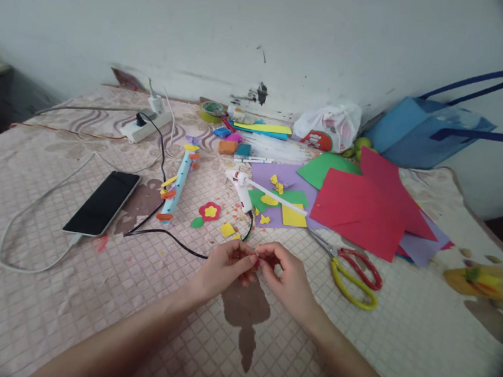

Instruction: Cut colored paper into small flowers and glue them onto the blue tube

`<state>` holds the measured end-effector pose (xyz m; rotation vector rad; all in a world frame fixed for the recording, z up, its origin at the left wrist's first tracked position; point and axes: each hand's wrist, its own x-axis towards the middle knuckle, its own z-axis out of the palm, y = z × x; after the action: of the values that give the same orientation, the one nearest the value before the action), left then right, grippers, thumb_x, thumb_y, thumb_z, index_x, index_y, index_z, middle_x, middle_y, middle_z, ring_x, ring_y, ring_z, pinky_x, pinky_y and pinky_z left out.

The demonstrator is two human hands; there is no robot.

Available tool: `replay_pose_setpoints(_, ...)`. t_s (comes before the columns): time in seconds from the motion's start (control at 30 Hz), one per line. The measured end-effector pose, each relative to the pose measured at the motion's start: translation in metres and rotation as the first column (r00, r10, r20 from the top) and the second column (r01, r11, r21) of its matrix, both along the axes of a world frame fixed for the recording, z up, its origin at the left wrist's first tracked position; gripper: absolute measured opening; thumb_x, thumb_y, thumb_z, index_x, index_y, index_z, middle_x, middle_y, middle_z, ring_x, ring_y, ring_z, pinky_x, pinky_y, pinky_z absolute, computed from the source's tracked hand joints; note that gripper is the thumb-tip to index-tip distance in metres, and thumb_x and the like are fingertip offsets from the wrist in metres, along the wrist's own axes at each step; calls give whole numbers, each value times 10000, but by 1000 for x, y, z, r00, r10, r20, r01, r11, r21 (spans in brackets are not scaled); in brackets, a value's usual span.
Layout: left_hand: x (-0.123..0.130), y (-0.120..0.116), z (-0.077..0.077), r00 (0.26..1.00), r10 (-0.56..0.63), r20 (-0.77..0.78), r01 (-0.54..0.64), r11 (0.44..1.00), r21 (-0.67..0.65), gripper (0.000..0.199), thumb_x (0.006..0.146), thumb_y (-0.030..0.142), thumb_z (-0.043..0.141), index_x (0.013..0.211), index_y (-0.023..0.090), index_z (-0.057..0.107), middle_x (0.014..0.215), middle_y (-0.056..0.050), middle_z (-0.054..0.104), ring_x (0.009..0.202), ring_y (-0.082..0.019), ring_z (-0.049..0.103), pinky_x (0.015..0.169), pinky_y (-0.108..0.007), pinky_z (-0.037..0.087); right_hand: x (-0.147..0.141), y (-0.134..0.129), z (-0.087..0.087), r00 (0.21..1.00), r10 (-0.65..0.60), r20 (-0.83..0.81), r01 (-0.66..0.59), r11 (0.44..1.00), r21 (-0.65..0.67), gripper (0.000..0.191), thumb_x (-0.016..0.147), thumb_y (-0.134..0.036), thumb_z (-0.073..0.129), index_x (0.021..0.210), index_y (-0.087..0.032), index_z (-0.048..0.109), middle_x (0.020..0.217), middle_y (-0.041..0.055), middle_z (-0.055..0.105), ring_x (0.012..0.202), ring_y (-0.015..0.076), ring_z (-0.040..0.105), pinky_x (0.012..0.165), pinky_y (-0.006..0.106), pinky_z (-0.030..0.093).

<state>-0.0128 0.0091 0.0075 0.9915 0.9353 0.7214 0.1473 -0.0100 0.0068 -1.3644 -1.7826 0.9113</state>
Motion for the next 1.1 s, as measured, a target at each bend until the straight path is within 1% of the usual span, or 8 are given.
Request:
replay_pose_setpoints(0.13, 0, 1, -1, 998, 19, 52, -15, 998, -68, 222, 742, 304, 641, 800, 111, 545, 605, -13, 606, 511, -90, 559, 513, -211, 453, 1, 2, -3, 986, -40, -161, 21, 993, -118, 132, 813, -164, 504, 930, -203, 553, 844, 22, 620, 757, 150, 594, 689, 278, 473)
replay_pose_setpoints(0.23, -1, 1, 0, 996, 25, 91, -15, 994, -112, 212, 728, 274, 653, 825, 108, 563, 627, -17, 619, 536, -87, 562, 531, -206, 442, 3, 4, -4, 953, -64, -297, 1, 978, -207, 111, 809, -184, 519, 914, -201, 554, 863, 22, 601, 782, 149, 584, 707, 280, 467)
replay_pose_setpoints(0.3, -1, 1, 2, 995, 29, 96, -16, 992, -128, 217, 722, 266, 659, 843, 109, 569, 632, -14, 620, 545, -85, 564, 538, -203, 433, 4, 6, -4, 935, -76, -348, -16, 967, -253, 100, 803, -192, 531, 898, -204, 560, 866, 18, 594, 777, 145, 574, 695, 273, 459)
replay_pose_setpoints(0.47, -2, 1, 3, 995, 29, 99, -16, 992, -124, 234, 719, 224, 647, 910, 118, 562, 643, 4, 607, 543, -79, 556, 534, -202, 420, 7, 8, -7, 891, -144, -432, -14, 939, -342, 101, 790, -227, 560, 888, -204, 573, 778, -4, 564, 636, 115, 509, 568, 239, 405)
replay_pose_setpoints(0.57, -3, 2, 2, 995, 28, 92, -18, 994, -108, 213, 730, 203, 625, 911, 113, 560, 645, 7, 598, 551, -74, 550, 541, -200, 422, 8, 8, -10, 858, -172, -484, -17, 932, -363, 106, 784, -219, 572, 889, -205, 578, 771, -11, 559, 616, 104, 487, 549, 231, 381)
replay_pose_setpoints(0.77, -4, 3, 1, 996, 40, 83, -31, 993, -114, 176, 740, 228, 622, 862, 119, 559, 641, 5, 596, 573, -82, 556, 560, -209, 430, 8, 7, -9, 823, -171, -542, -48, 929, -366, 120, 785, -185, 568, 899, -202, 602, 777, -14, 563, 607, 92, 469, 553, 232, 372)
replay_pose_setpoints(0.9, -4, 3, 3, 993, 60, 99, -43, 986, -164, 174, 734, 247, 640, 820, 124, 553, 614, 8, 591, 545, -74, 542, 544, -200, 417, 8, 7, -7, 781, -213, -587, -75, 901, -427, 105, 761, -202, 594, 864, -203, 617, 734, -19, 569, 588, 93, 479, 546, 235, 371)
replay_pose_setpoints(1.1, -5, 5, 3, 972, 138, 188, -80, 955, -284, 196, 706, 253, 681, 783, 127, 553, 632, 17, 570, 542, -51, 525, 530, -170, 396, 10, 7, -7, 732, -249, -634, -144, 853, -502, 115, 751, -223, 616, 862, -196, 609, 678, -21, 557, 548, 86, 473, 511, 218, 372)
